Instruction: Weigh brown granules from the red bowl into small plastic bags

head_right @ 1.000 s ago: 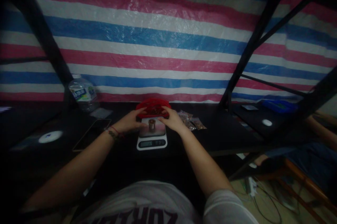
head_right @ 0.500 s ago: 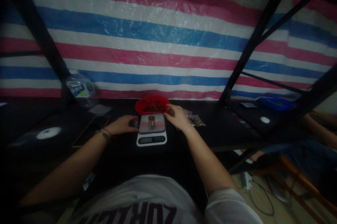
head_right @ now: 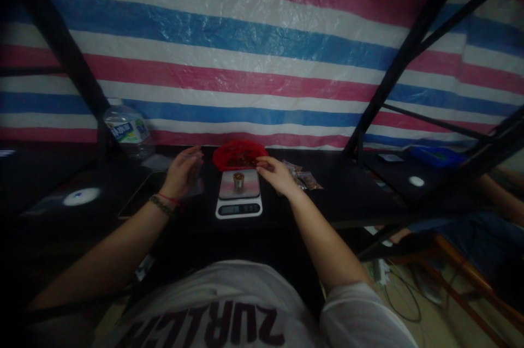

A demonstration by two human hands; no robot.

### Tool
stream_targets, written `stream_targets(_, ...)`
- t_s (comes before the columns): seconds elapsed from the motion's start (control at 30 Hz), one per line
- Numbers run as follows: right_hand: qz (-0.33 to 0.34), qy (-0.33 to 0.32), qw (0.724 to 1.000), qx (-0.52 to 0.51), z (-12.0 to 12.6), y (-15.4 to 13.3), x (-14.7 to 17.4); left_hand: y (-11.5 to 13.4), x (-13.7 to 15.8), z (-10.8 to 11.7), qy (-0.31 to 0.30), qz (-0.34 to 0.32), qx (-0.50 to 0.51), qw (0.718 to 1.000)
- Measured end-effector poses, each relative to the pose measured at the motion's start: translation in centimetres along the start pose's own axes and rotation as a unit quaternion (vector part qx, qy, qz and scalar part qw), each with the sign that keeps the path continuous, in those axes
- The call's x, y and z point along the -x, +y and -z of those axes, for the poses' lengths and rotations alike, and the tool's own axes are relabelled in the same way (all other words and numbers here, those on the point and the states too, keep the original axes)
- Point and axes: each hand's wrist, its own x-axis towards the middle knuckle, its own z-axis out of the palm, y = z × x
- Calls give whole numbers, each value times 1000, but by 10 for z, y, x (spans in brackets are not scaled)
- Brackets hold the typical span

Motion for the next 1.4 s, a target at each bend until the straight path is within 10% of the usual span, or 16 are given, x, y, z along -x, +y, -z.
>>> stream_targets(0.33,-22,-197,978,-69,-32,-67,29,32,47,-34,-238,-190,-267,914)
stream_targets(0.7,0,-130,969,210,-36,-67,30,30,64,-48,-288,-243,-340,862)
stream_targets(0.97,28,-195,968,153,-24,-72,31,34,62,-49,-330,-171,-281,885)
stream_targets(1.2,48,30,994,88,-28,-40,2,21,34,-34,-214,-11,-121,969)
stream_targets(1.4,16,-82,980,181,-50,18,-13,2,8,-16,-127,57,-19,990)
